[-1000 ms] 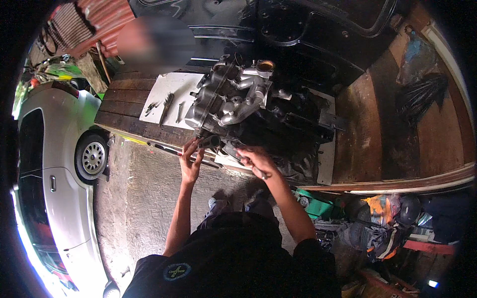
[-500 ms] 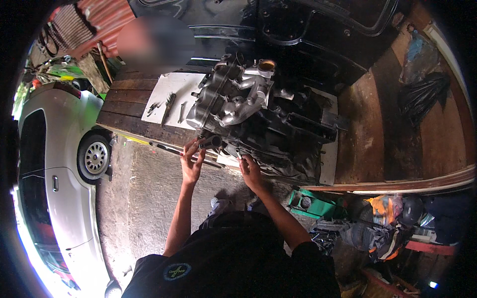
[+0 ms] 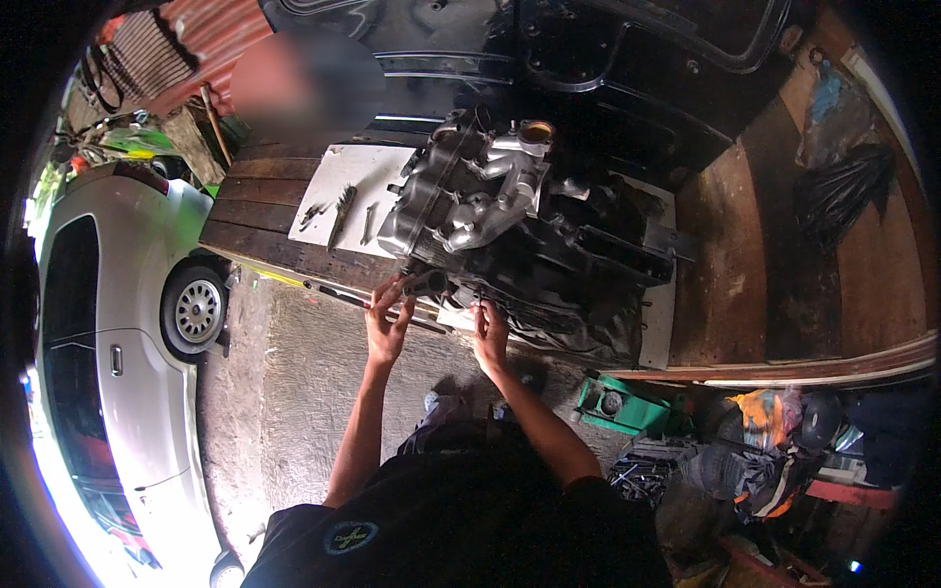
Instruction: The person uses a wrench to loosen and remove bolts from a disassembled engine block placed on a wooden workbench. They repeatedly reposition the wrench and hands to access different bolt locations on the engine.
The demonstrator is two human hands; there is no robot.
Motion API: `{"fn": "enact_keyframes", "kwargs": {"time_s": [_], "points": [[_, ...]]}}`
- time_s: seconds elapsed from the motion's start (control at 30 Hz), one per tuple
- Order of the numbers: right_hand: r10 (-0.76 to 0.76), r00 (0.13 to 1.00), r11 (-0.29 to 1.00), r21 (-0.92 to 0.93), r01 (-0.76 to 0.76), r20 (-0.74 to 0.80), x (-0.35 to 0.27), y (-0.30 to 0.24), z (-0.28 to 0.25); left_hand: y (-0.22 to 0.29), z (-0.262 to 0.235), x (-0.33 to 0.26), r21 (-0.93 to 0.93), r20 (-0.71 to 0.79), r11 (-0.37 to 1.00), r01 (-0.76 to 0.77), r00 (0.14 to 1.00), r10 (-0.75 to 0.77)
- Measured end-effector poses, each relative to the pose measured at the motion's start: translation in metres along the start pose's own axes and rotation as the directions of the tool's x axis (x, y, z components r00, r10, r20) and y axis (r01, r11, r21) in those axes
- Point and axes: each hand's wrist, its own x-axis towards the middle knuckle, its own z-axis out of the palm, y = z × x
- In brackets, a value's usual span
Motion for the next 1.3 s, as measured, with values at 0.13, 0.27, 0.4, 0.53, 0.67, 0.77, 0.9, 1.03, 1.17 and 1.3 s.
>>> {"fn": "enact_keyframes", "kwargs": {"time_s": [0.13, 0.27, 0.4, 0.53, 0.67, 0.77, 0.9, 1.03, 1.17, 1.3], "points": [[-0.084, 0.994, 0.993, 0.078, 0.089, -0.071, 0.005, 0.018, 0.012, 0.001, 0.001, 0.001, 0.018, 0.001, 1.000, -0.022, 1.000, 0.022], [-0.026, 0.997, 0.977, 0.208, 0.040, -0.068, 0.004, 0.031, 0.018, 0.002, -0.001, 0.002, 0.016, -0.001, 0.999, -0.047, 0.999, 0.047], [-0.027, 1.000, 0.958, 0.284, 0.029, -0.013, 0.010, 0.035, 0.020, 0.005, -0.003, 0.002, 0.009, 0.018, 1.000, -0.019, 1.000, 0.019], [0.023, 1.000, 0.894, 0.448, -0.028, 0.016, 0.014, 0.026, 0.029, 0.011, -0.005, 0.005, 0.031, 0.039, 0.999, -0.024, 0.999, 0.023], [0.038, 0.999, 0.925, 0.379, -0.022, -0.035, 0.011, 0.013, 0.033, 0.003, -0.005, 0.003, -0.004, 0.027, 1.000, -0.022, 0.999, 0.022], [-0.083, 0.992, 0.993, 0.071, 0.090, -0.094, 0.010, 0.024, 0.021, -0.001, -0.004, 0.003, -0.040, 0.026, 0.999, -0.025, 0.999, 0.026], [-0.284, 0.955, 0.860, -0.462, 0.217, -0.080, 0.011, 0.029, -0.013, 0.001, -0.002, 0.003, -0.037, 0.031, 0.999, -0.017, 0.999, 0.018], [-0.305, 0.950, 0.643, -0.723, 0.253, 0.062, 0.005, -0.046, -0.042, 0.006, -0.004, 0.002, -0.016, 0.023, 1.000, -0.001, 1.000, 0.001], [-0.314, 0.935, 0.513, -0.799, 0.312, 0.164, 0.011, -0.078, -0.052, 0.009, -0.003, 0.002, -0.015, 0.024, 1.000, 0.002, 1.000, -0.001], [-0.185, 0.950, 0.470, -0.826, 0.311, 0.253, 0.015, -0.091, -0.053, 0.008, -0.002, 0.003, -0.046, 0.025, 0.999, 0.026, 0.999, -0.025]]}}
